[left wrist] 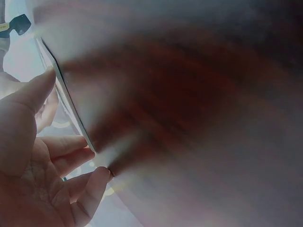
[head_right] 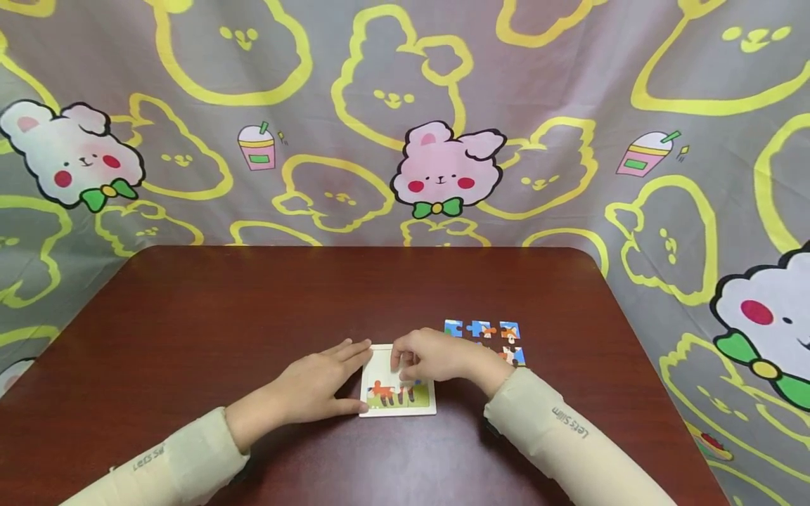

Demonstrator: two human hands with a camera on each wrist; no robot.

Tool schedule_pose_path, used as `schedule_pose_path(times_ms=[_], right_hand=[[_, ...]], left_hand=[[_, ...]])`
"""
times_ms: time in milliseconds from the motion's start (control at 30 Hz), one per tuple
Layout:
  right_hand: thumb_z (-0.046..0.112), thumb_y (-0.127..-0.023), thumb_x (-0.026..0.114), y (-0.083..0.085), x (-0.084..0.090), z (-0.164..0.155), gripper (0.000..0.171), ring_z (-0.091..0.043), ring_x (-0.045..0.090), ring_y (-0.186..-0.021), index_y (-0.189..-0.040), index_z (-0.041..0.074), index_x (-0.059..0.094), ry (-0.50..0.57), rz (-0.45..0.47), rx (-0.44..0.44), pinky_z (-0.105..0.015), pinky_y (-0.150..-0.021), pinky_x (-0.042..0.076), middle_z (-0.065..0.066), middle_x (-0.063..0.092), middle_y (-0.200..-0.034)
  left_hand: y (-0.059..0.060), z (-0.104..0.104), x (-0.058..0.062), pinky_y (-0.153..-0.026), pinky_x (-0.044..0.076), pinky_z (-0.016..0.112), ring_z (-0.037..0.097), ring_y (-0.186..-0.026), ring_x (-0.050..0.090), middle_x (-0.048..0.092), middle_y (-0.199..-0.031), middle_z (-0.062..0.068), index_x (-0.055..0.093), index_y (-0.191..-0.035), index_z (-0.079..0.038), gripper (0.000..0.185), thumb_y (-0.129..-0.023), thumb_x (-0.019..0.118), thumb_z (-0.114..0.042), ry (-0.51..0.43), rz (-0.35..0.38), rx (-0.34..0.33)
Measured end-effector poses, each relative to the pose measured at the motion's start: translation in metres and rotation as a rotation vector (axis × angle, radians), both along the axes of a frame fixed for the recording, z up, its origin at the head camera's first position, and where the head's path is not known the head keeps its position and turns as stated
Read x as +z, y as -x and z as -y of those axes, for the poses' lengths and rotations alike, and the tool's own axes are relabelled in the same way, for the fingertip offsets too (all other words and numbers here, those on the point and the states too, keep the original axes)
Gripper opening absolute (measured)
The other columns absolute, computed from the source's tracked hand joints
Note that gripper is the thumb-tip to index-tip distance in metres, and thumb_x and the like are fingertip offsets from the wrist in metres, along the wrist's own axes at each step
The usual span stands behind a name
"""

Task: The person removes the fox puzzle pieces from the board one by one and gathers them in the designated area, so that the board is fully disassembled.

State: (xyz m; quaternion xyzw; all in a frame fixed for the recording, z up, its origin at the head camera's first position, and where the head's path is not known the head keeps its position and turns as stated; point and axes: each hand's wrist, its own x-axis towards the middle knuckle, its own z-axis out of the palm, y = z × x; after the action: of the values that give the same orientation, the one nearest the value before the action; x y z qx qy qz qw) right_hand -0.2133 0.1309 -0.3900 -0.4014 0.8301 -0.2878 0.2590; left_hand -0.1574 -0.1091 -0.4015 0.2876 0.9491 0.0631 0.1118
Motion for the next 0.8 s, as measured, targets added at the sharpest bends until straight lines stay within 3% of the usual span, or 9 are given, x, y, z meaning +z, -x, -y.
schedule_pose_path(times_ms=[300, 567, 800], right_hand=[[0.006, -0.09, 0.07, -0.004, -0.002, 0.014, 0.014, 0.0, 0.057, -0.065, -0.104, 0.008, 0.067, -0.01, 0.017, 0.036, -0.019, -0.063, 0.047, 0.006, 0.062, -0.073], [0.007, -0.089, 0.071, -0.008, -0.005, 0.025, 0.015, 0.002, 0.047, -0.062, -0.104, 0.012, 0.069, -0.07, -0.057, 0.067, -0.018, -0.063, 0.043, 0.01, 0.055, -0.069], [0.002, -0.087, 0.072, -0.011, -0.004, 0.026, 0.02, 0.001, 0.047, -0.063, -0.102, 0.013, 0.066, -0.097, -0.044, 0.062, -0.018, -0.063, 0.043, 0.01, 0.054, -0.07]], left_hand=[[-0.001, 0.001, -0.001, -0.099, 0.052, 0.051, 0.032, -0.144, 0.042, 0.038, -0.16, 0.005, 0.045, -0.15, -0.009, 0.086, -0.085, 0.067, -0.061, -0.003, -0.018, -0.004], [-0.003, 0.003, -0.001, -0.098, 0.053, 0.051, 0.036, -0.141, 0.044, 0.041, -0.158, 0.007, 0.047, -0.148, -0.007, 0.084, -0.085, 0.069, -0.058, -0.022, -0.046, -0.015], [-0.003, 0.003, -0.001, -0.098, 0.052, 0.05, 0.036, -0.141, 0.045, 0.042, -0.158, 0.008, 0.048, -0.147, -0.007, 0.083, -0.085, 0.07, -0.058, -0.031, -0.051, -0.022]])
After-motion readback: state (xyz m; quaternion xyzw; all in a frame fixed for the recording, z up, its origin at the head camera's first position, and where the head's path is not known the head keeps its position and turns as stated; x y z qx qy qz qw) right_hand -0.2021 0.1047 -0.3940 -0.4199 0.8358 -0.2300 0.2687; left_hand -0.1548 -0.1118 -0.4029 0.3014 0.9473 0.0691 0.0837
